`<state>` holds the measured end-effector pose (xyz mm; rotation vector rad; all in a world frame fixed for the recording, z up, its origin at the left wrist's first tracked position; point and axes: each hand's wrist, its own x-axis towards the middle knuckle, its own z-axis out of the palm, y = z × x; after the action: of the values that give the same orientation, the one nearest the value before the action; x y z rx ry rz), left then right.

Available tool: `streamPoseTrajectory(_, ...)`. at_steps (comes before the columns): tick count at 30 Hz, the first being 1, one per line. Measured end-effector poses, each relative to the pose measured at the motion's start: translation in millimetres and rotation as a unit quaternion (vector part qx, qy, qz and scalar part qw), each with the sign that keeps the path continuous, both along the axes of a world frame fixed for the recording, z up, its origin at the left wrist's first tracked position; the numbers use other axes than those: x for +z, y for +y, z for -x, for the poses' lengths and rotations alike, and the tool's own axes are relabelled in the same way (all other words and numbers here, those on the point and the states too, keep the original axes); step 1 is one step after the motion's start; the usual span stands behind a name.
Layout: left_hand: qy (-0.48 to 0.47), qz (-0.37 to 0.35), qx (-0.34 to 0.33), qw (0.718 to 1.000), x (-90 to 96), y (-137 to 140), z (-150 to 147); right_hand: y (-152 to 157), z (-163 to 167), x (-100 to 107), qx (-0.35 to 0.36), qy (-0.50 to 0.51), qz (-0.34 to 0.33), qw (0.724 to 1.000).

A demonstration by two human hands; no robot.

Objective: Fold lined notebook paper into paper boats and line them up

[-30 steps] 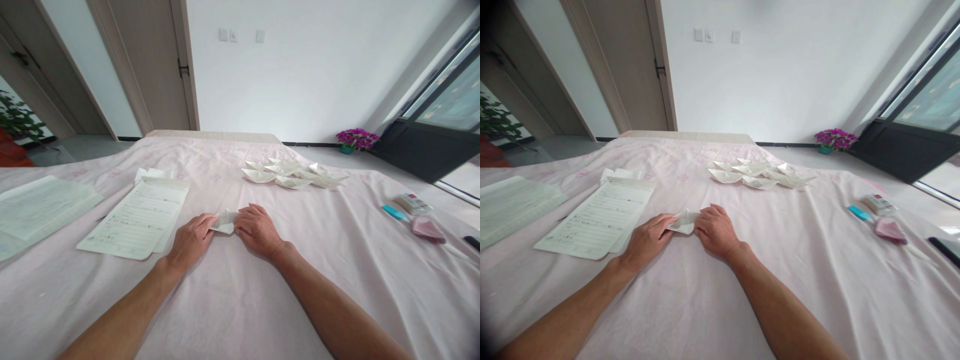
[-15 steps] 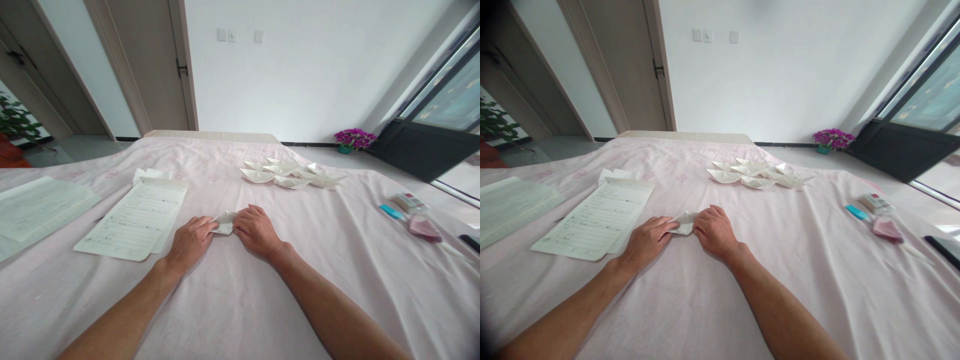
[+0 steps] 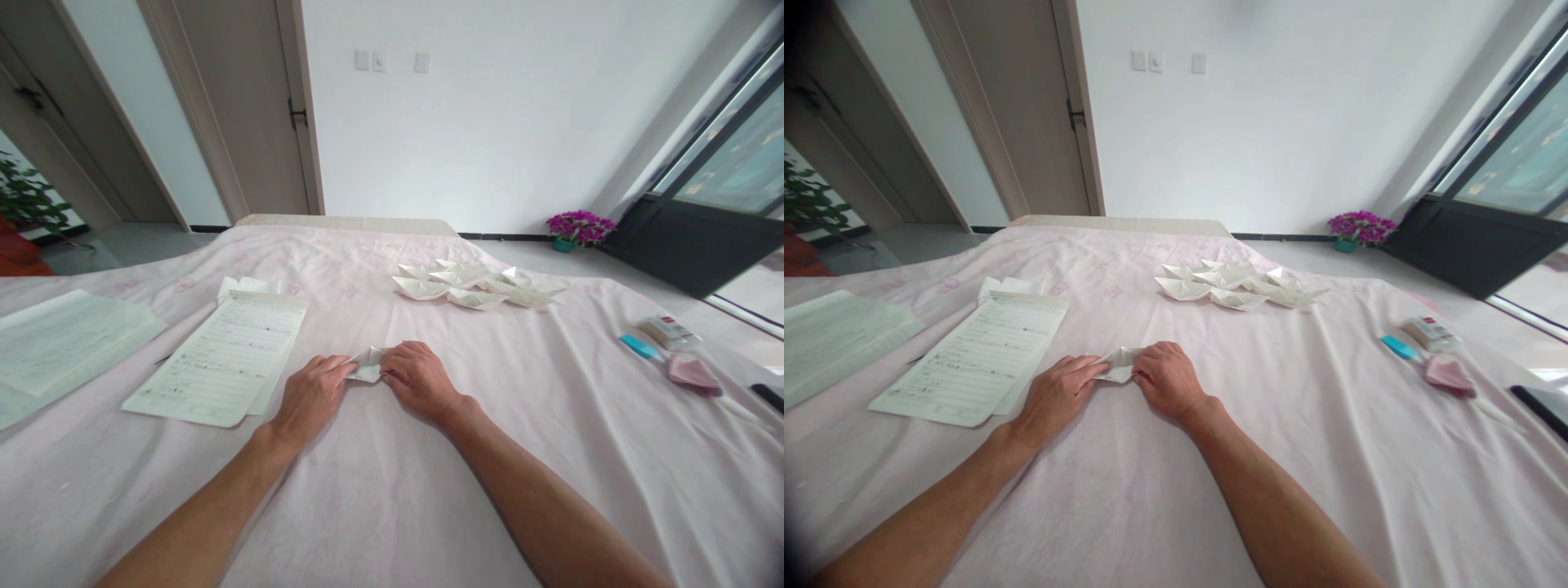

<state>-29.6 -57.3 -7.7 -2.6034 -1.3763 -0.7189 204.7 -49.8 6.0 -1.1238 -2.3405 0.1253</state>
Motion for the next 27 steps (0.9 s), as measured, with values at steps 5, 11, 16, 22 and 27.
streamPoseTrajectory(5, -0.003, 0.003, 0.005, 1.000, -0.8, -0.3, -0.2, -0.9, 0.2, 0.2, -0.003, 0.003, 0.009, 1.000)
streamPoseTrajectory(11, -0.008, 0.014, -0.001, 1.000, 0.7, 1.1, 0.0, -0.6, -0.8, -1.8, 0.005, 0.010, 0.012, 1.000)
streamPoseTrajectory(16, -0.020, 0.012, -0.006, 1.000, -1.4, 2.6, 0.7, 0.3, -1.3, -3.4, 0.011, 0.015, 0.013, 1.000)
streamPoseTrajectory(22, -0.034, 0.001, -0.018, 0.999, -6.1, 4.3, 2.6, 0.9, -0.7, -4.8, 0.010, 0.016, 0.011, 1.000)
streamPoseTrajectory(27, -0.046, -0.009, -0.027, 0.999, -8.4, 5.1, 3.6, 1.3, -1.7, -5.4, 0.008, 0.015, 0.006, 1.000)
